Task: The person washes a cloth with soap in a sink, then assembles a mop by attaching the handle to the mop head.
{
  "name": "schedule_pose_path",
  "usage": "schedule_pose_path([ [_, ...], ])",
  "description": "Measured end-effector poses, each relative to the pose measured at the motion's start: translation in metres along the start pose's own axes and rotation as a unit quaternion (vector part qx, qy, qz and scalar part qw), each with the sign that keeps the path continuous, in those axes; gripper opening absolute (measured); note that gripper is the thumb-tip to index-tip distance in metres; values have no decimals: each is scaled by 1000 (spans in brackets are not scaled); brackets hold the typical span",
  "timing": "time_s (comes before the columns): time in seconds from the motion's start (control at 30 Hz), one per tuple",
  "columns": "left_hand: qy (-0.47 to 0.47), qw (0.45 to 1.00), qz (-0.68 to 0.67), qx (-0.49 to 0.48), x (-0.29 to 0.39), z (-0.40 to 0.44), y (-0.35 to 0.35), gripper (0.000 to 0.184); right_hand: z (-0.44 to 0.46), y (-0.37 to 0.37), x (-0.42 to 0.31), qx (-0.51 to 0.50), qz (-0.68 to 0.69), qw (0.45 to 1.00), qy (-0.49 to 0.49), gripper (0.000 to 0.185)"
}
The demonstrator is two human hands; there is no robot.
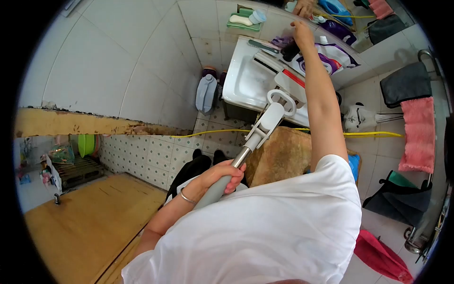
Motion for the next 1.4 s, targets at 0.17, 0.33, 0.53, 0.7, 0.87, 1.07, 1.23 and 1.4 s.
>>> schedule_pose_path([
  [0.17,-10,1000,-4,-21,-3,-1,1,13,-10,-10,-23,49,-59,997,-18,26],
  [0.33,8,1000,21,4,-2,0,-3,13,-29,-12,-67,19,1,995,-102,25],
  [0.53,44,993,88,66,9,-8,-13,14,-66,55,-38,-220,-64,971,-70,27],
  [0.7,83,982,122,116,23,-17,-21,16,-69,65,-17,-238,9,967,-88,27],
  [0.87,99,978,122,138,30,-23,-29,18,-84,53,-7,-273,64,944,-175,24],
  [1.07,123,971,142,149,44,-22,-31,17,-106,26,2,-221,56,954,-194,20],
  [1.23,124,969,150,155,43,-26,-30,16,-112,21,23,-178,81,966,-171,15],
  [1.4,110,979,123,118,33,-22,-24,15,-113,29,21,-160,151,971,-99,16],
])
Point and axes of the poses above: each hand's wrist, its own z-axis towards the middle knuckle, its own y-axis out of the palm, x = y × z, the point moved 8 cm from there along z, towards the middle knuckle, and after that the axes turned 3 degrees about -y, right-handed, at the moved point
